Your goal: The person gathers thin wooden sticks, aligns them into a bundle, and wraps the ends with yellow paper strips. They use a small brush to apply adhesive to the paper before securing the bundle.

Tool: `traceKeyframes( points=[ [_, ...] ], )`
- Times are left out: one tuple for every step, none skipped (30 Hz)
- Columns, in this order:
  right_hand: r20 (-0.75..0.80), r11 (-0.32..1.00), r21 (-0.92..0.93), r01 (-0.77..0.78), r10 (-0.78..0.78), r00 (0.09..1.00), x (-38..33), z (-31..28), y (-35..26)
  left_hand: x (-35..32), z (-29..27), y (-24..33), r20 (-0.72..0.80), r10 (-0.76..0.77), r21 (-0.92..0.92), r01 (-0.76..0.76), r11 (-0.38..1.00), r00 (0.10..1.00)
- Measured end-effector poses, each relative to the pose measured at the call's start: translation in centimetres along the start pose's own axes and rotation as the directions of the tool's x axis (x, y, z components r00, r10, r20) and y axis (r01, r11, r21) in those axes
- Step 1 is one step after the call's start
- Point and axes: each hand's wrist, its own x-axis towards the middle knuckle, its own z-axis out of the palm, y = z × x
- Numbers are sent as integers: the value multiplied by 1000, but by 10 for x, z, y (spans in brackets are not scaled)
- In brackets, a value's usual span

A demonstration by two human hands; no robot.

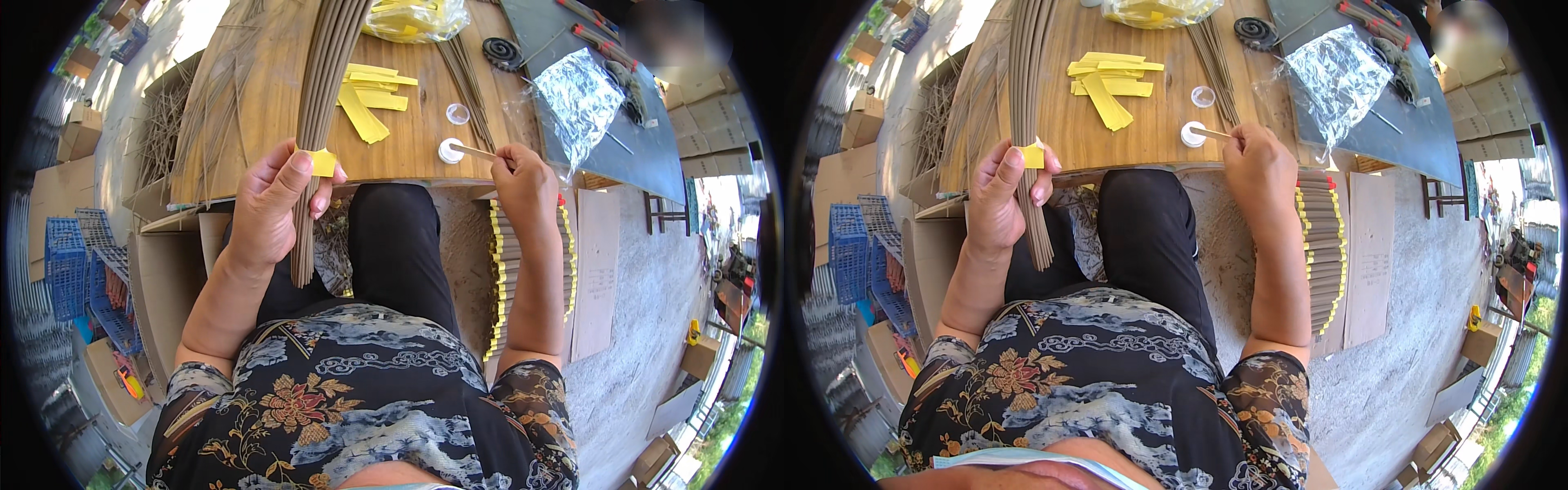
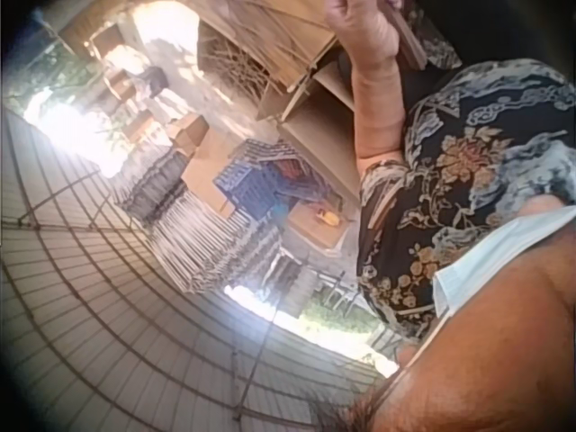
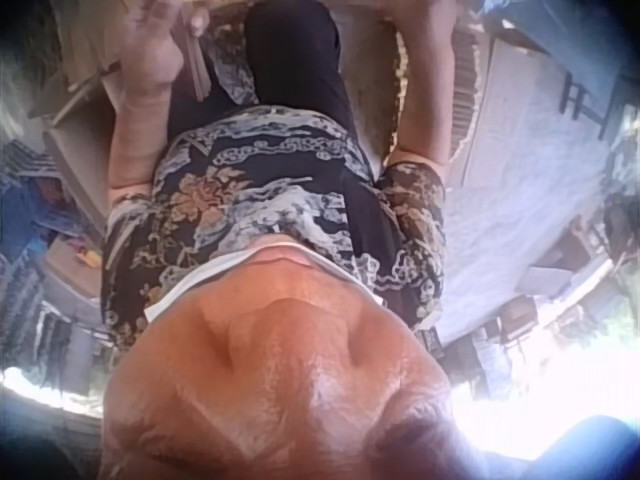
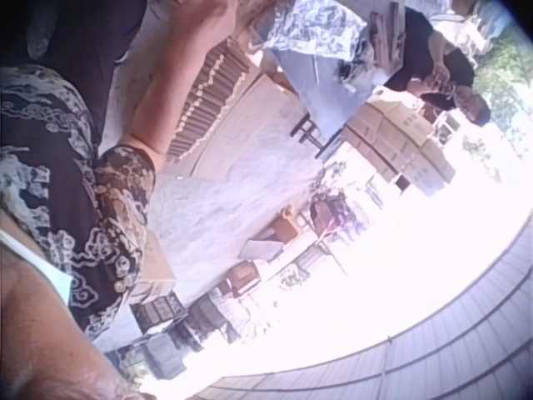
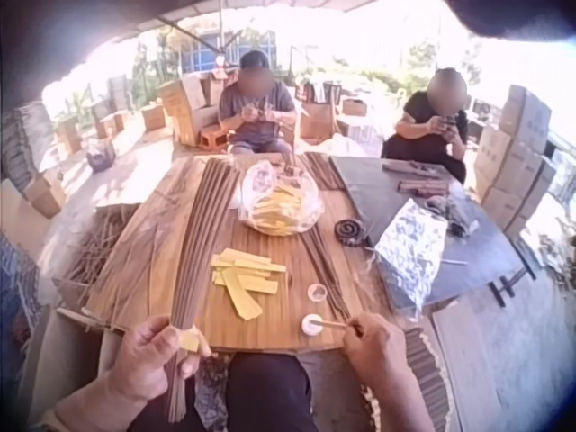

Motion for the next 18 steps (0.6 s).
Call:
traceKeyframes(
  points=[
    [5,999,5,-40,40,999,-2,2,5,1,-1,1,-5,3,-2,-3,1000,1000],
    [9,997,10,-78,78,997,-3,2,8,2,-1,3,-9,7,-4,-7,1000,1000],
    [-3,985,120,-125,126,992,-5,2,11,2,-2,4,-8,6,-28,-6,1000,1000],
    [-9,959,230,-168,175,985,-7,1,13,3,-2,4,-6,4,-51,-5,999,1000],
    [-9,919,337,-202,217,976,-7,0,14,3,-4,6,-9,7,-74,-8,997,1000],
    [29,828,502,-250,272,962,-9,-3,13,3,-6,6,5,2,-113,-2,994,1000],
    [78,706,646,-290,317,945,-11,-7,12,3,-8,7,19,-1,-151,4,988,1000],
    [137,555,768,-319,344,929,-13,-9,9,3,-11,8,30,1,-185,5,983,1000],
    [204,401,854,-332,330,922,-16,-11,3,2,-12,9,19,-2,-216,6,976,1000],
    [271,234,908,-346,302,914,-20,-12,-3,2,-9,8,7,-4,-248,5,969,1000],
    [337,54,931,-362,259,905,-23,-11,-10,1,-7,10,-8,-6,-272,3,962,1000],
    [374,-32,927,-375,197,907,-26,-8,-19,1,-5,13,-6,-8,-267,6,964,1000],
    [395,-64,919,-390,126,910,-27,-5,-30,0,-4,16,9,-7,-286,10,958,1000],
    [411,-92,910,-404,61,910,-29,-4,-41,0,-4,16,27,-2,-303,10,953,1000],
    [423,-119,899,-421,-5,906,-31,-2,-53,-1,-4,18,46,4,-320,11,947,999],
    [432,-134,892,-433,-36,901,-33,1,-65,-3,-4,21,46,16,-316,0,949,999],
    [437,-92,894,-439,-40,898,-35,1,-77,-5,-5,21,51,27,-323,-10,946,998],
    [441,-92,890,-446,-75,894,-36,5,-84,-7,-6,22,57,39,-330,-18,944,998]
  ],
)
